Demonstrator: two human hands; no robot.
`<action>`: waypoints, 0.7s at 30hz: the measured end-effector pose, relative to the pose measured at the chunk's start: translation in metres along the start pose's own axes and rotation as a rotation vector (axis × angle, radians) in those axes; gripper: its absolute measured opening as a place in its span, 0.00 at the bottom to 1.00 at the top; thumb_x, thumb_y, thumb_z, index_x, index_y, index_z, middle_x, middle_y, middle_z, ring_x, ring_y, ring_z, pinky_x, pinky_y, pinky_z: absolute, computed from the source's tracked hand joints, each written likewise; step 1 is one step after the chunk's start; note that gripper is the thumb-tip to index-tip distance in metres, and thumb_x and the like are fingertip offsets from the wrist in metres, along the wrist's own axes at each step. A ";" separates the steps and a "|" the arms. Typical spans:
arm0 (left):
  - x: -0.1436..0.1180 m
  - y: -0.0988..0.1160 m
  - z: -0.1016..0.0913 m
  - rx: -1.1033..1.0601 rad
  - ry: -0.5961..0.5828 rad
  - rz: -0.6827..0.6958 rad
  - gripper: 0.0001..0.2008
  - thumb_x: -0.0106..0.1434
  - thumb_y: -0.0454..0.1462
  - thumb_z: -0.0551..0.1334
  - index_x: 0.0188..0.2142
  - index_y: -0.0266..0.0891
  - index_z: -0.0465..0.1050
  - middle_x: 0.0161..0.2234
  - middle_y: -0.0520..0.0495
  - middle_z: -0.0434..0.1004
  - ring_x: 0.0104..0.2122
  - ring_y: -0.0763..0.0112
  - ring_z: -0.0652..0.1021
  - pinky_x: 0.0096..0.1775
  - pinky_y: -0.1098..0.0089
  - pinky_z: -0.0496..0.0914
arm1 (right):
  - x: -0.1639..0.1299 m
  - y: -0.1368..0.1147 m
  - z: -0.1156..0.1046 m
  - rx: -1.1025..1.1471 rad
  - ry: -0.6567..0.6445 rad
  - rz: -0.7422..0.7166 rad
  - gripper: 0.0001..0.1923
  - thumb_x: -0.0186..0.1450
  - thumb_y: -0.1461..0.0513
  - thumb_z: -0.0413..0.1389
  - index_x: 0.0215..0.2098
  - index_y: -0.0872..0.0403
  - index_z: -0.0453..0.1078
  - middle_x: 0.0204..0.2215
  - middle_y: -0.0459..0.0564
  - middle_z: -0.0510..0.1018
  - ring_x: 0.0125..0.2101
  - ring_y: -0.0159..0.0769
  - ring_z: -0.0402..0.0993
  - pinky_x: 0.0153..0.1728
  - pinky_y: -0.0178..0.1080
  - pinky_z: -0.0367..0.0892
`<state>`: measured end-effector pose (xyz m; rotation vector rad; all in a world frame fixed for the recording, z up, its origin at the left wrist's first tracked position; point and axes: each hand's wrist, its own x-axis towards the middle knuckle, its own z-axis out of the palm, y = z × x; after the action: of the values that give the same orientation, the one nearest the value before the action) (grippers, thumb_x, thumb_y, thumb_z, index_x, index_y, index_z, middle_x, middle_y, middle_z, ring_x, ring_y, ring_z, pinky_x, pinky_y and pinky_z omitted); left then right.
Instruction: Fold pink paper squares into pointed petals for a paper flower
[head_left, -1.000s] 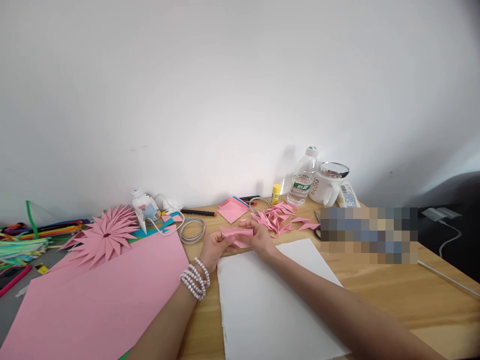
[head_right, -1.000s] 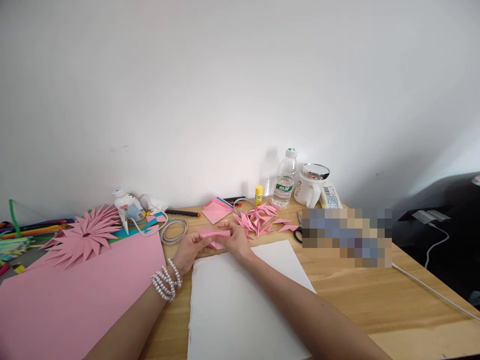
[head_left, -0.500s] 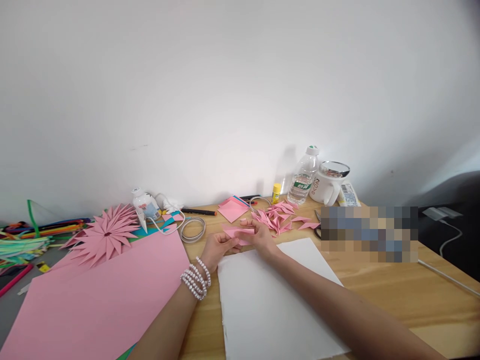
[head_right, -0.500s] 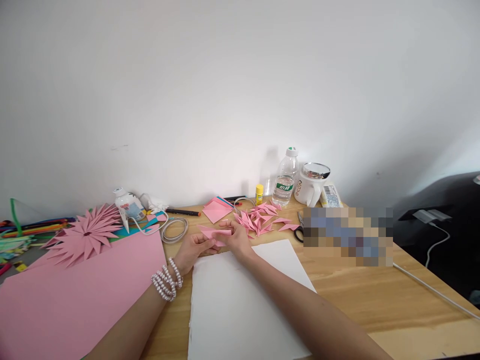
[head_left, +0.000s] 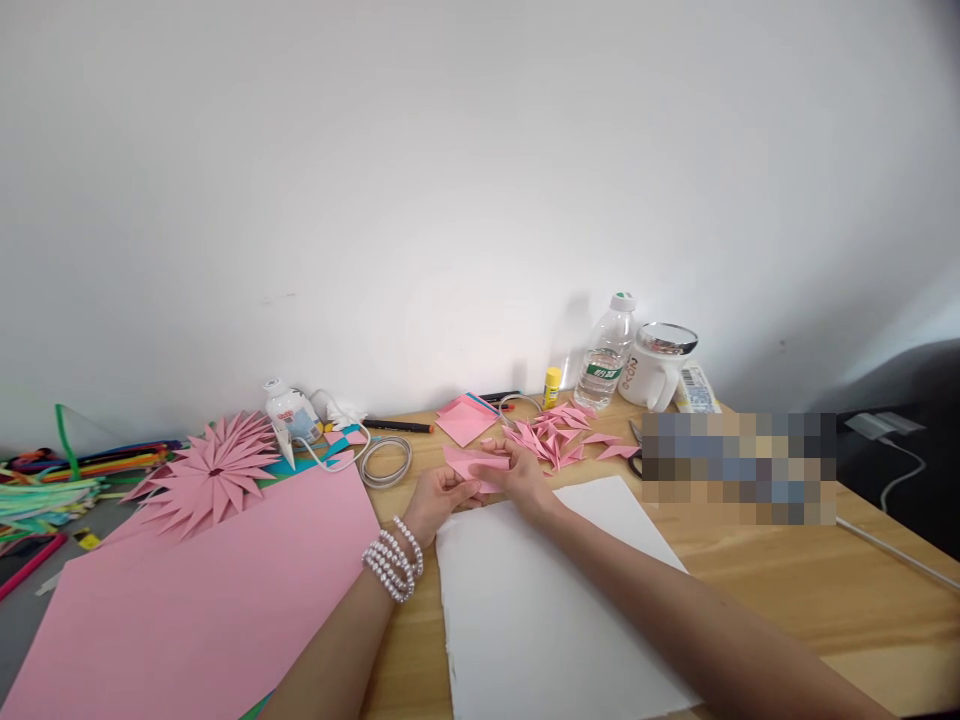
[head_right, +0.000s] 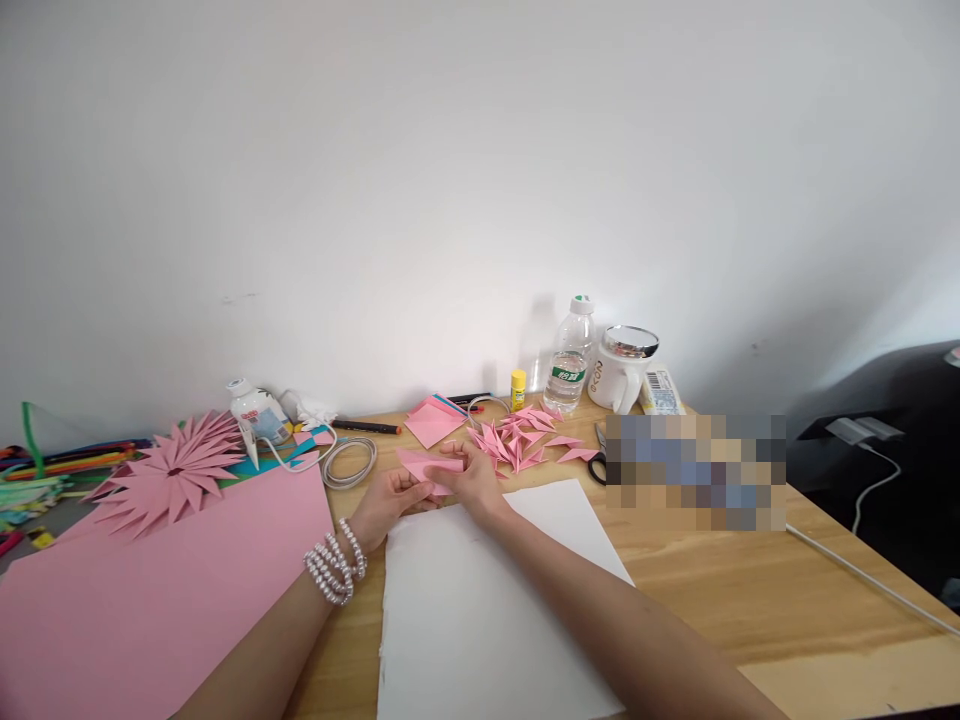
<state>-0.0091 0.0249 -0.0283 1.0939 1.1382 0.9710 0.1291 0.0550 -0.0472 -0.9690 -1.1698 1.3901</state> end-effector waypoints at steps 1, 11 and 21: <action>0.000 0.000 0.000 -0.012 -0.003 0.008 0.14 0.44 0.40 0.67 0.27 0.30 0.72 0.27 0.42 0.77 0.27 0.68 0.77 0.35 0.67 0.71 | 0.000 0.000 0.000 0.002 0.001 -0.002 0.23 0.39 0.57 0.64 0.31 0.55 0.63 0.25 0.43 0.68 0.23 0.29 0.65 0.24 0.34 0.61; 0.001 0.000 -0.004 -0.080 0.130 0.144 0.13 0.46 0.41 0.65 0.25 0.31 0.73 0.23 0.45 0.76 0.23 0.70 0.75 0.30 0.68 0.71 | 0.001 0.001 0.000 -0.114 -0.040 -0.062 0.24 0.44 0.56 0.61 0.37 0.54 0.62 0.25 0.44 0.68 0.26 0.33 0.65 0.26 0.34 0.61; 0.002 -0.003 0.002 -0.120 0.205 0.165 0.12 0.45 0.42 0.66 0.23 0.33 0.73 0.21 0.48 0.75 0.21 0.72 0.74 0.28 0.70 0.71 | -0.002 -0.003 -0.002 -0.327 -0.043 -0.095 0.24 0.43 0.62 0.59 0.39 0.54 0.62 0.27 0.44 0.68 0.27 0.33 0.63 0.26 0.34 0.60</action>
<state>-0.0067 0.0256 -0.0314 1.0205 1.1502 1.2881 0.1318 0.0532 -0.0445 -1.0984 -1.4876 1.1703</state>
